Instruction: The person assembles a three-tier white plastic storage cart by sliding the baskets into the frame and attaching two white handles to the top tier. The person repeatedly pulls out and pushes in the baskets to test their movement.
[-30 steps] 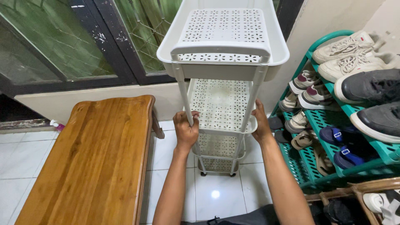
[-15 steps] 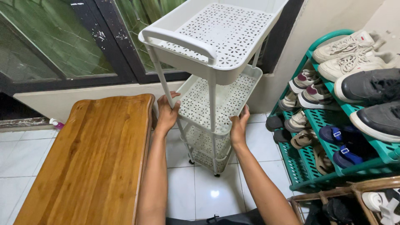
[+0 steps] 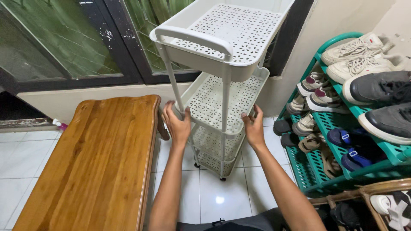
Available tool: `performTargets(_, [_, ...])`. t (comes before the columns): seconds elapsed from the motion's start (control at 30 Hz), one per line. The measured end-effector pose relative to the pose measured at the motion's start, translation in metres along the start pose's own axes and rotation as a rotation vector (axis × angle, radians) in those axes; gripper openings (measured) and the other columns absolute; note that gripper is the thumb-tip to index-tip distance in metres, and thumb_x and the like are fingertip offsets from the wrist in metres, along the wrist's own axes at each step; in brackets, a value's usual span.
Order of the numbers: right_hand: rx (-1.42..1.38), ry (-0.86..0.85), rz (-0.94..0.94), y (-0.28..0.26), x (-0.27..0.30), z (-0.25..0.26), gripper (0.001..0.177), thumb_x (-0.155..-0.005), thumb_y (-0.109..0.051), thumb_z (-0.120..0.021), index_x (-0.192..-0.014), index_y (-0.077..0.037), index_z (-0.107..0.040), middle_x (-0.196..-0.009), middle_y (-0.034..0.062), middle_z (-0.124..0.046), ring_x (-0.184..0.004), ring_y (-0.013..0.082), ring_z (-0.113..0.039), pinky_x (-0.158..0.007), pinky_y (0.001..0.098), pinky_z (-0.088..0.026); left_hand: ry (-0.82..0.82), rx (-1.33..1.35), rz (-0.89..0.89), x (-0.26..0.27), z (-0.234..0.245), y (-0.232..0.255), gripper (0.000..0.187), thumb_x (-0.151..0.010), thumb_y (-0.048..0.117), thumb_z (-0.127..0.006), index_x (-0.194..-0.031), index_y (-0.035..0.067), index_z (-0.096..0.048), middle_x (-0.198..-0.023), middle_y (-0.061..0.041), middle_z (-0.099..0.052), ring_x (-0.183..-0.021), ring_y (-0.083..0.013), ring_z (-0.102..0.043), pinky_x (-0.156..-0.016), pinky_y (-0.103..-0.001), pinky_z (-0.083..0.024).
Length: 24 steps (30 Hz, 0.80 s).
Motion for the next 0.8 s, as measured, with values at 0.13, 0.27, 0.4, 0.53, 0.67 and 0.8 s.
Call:
performTargets(0.13, [0.278,0.041,0.018,-0.017,-0.015,0.022,0.073,-0.097,-0.039,-0.062,-0.152,-0.004,-0.029,-0.154,0.0235,-0.034,-0.13,0.0335,-0.055,-0.099,0.0409,-0.053,0.038,-0.019,-0.006,0.047,0.005,0.035,0.065,-0.093,0.029,-0.072,-0.143,-0.002,-0.043,-0.148,-0.022,-0.045,-0.141,-0.0385,-0.041,-0.12,-0.053,-0.032])
performTargets(0.27, [0.475,0.022,0.219,-0.017,-0.047,0.038,0.051,-0.109,-0.034,-0.048,-0.15,-0.004,-0.044,-0.16,0.0262,-0.032,-0.132,0.0405,-0.054,-0.11,0.0459,-0.043,-0.109,0.041,-0.059,0.091,-0.004,0.076,0.069,-0.089,0.034,-0.072,-0.141,0.001,-0.042,-0.15,-0.022,-0.043,-0.142,-0.0379,-0.037,-0.121,-0.054,-0.031])
performTargets(0.4, [0.64,-0.058,0.361,-0.014,-0.074,0.052,0.04,-0.113,-0.031,-0.04,-0.136,-0.007,-0.063,-0.159,0.0246,-0.041,-0.136,0.0461,-0.049,-0.114,0.0485,-0.036,-0.153,0.084,-0.133,0.108,-0.011,0.113,0.083,-0.08,0.038,-0.081,-0.141,-0.002,-0.041,-0.152,-0.024,-0.04,-0.143,-0.0428,-0.031,-0.119,-0.057,-0.028])
performTargets(0.53, [0.656,-0.132,0.364,-0.02,-0.092,0.054,0.037,-0.112,-0.03,-0.043,-0.129,-0.009,-0.067,-0.156,0.0261,-0.043,-0.133,0.0457,-0.05,-0.113,0.0486,-0.035,-0.182,0.085,-0.137,0.106,-0.021,0.128,0.094,-0.077,0.044,-0.087,-0.143,-0.005,-0.041,-0.155,-0.023,-0.038,-0.146,-0.0458,-0.027,-0.119,-0.059,-0.026])
performTargets(0.67, [0.713,-0.131,0.351,-0.024,-0.096,0.055,0.035,-0.108,-0.03,-0.047,-0.125,-0.007,-0.068,-0.156,0.0235,-0.045,-0.13,0.0459,-0.051,-0.111,0.0487,-0.038,-0.205,0.023,-0.115,0.106,-0.029,0.124,0.083,-0.08,0.042,-0.084,-0.136,-0.008,-0.048,-0.15,-0.02,-0.043,-0.144,-0.0441,-0.029,-0.117,-0.057,-0.028])
performTargets(0.8, [0.698,-0.085,0.384,-0.019,-0.09,0.052,0.035,-0.11,-0.031,-0.047,-0.121,-0.006,-0.068,-0.158,0.0228,-0.045,-0.127,0.045,-0.054,-0.109,0.049,-0.041,-0.173,-0.036,-0.163,0.107,-0.032,0.114,0.063,-0.087,0.037,-0.08,-0.127,-0.006,-0.056,-0.147,-0.017,-0.048,-0.144,-0.0407,-0.033,-0.117,-0.054,-0.031])
Point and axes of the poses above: each hand's wrist, its own x-axis away from the middle knuckle, its own z-axis out of the back of the hand, y = z × x, the point moved 3 cm from there along -x, towards the middle knuckle
